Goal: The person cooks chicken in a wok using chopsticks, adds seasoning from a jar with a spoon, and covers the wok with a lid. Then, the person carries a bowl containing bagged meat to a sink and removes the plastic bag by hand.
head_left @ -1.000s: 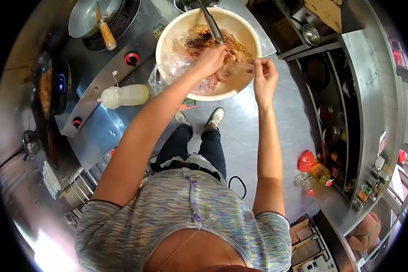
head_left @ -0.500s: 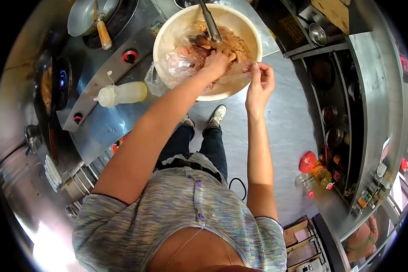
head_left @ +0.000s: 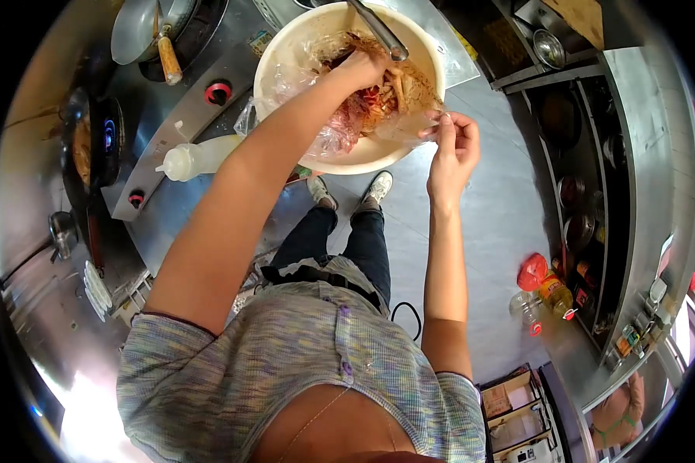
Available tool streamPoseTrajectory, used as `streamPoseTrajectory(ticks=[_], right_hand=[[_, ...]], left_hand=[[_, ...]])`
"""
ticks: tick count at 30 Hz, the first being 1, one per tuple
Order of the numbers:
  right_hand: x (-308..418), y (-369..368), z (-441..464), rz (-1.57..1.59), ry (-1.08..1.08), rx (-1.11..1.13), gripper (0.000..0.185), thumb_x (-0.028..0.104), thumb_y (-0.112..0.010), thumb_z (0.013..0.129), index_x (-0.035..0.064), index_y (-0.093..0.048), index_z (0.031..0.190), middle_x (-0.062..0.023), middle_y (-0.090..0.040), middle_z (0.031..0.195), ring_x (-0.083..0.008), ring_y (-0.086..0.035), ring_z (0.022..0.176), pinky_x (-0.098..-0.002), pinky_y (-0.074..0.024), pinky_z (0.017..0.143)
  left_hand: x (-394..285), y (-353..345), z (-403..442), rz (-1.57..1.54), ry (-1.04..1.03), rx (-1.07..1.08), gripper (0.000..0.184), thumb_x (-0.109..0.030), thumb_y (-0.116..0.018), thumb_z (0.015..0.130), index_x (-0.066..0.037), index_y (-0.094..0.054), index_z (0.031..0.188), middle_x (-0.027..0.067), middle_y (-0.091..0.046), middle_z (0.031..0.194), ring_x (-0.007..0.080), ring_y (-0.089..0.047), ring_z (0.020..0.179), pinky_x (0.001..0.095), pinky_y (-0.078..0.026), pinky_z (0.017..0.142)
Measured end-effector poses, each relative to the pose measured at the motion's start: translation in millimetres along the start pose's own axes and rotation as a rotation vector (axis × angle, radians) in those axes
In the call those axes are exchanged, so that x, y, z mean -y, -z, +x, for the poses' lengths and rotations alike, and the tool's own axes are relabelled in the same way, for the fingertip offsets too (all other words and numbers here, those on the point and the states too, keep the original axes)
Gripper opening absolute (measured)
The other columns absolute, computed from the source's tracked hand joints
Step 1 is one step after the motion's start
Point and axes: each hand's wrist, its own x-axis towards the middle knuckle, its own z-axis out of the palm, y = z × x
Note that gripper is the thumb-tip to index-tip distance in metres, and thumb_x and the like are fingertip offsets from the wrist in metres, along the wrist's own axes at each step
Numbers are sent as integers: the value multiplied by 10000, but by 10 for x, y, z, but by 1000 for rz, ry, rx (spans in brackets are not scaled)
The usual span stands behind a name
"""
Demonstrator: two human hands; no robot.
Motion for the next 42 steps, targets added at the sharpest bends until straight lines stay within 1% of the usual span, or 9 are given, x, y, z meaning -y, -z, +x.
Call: streamPoseTrajectory(ticks=[2,4,8,12,17,23,26,33,42], right_hand=[[11,9,23,7,-3,3,93,75,-466,866,-15,-481,881,-109,-603,830,-124,-551,631,-234,-436,618],[16,18,41,13,-11,6,93,78,-467,867,-13,-479,881,-109,-604,834,-124,-553,636,-231,-435,617],[-3,42,27,46,11,-2,86,77,-467,867,-7,-479,881,-106,-602,835,-123,-554,642,-226,-432,618],[-2,41,95,76,25,-24,82,72,-464,868,-5,-477,892,-102,-602,834,-121,-553,645,-225,-433,622],[-20,-13,103,77,19,6,87,73,-465,868,-7,-481,899,-101,-601,827,-122,-549,643,-231,-440,622],[-170,18,118,-210,-23,105,107,109,-484,863,9,-520,854,-38,-562,740,-91,-512,619,-216,-413,588],[-170,154,360,-550,90,482,163,136,-513,849,1,-558,929,-31,-584,800,-72,-508,673,-209,-419,623],[-427,494,1927,-553,307,116,279,152,-523,837,17,-528,1081,-67,-588,918,-112,-535,746,-225,-437,671],[101,598,837,-391,37,230,330,189,-551,825,10,-505,1099,-66,-582,936,-114,-524,714,-230,-423,629]], left_hand=[[-10,2,25,62,39,75,294,-63,-511,733,-32,-532,1024,154,-612,871,303,-598,782,386,-478,717],[153,-216,4,103,-238,-353,237,-154,-499,759,-52,-543,968,187,-593,833,322,-600,680,414,-489,609],[71,-42,-175,192,42,100,298,-147,-530,741,-102,-537,1035,131,-616,814,270,-606,785,417,-455,704],[54,159,-395,-3,-122,44,260,-240,-549,751,-83,-591,954,142,-616,787,280,-604,764,412,-459,686],[200,212,-320,-131,376,1,232,-205,-526,760,-62,-611,922,199,-593,743,336,-581,698,422,-465,650],[276,-52,-260,-14,257,24,322,-280,-492,766,13,-617,814,218,-590,751,352,-580,715,433,-457,686],[151,-230,-297,189,232,122,250,-230,-501,704,-19,-633,686,171,-606,709,319,-596,681,409,-469,652],[191,-110,-250,-7,306,18,187,-185,-581,658,-6,-633,676,200,-594,705,334,-590,677,392,-479,637],[256,570,-450,-358,269,81,269,-167,-620,609,15,-607,808,193,-600,730,291,-594,658,360,-475,621]])
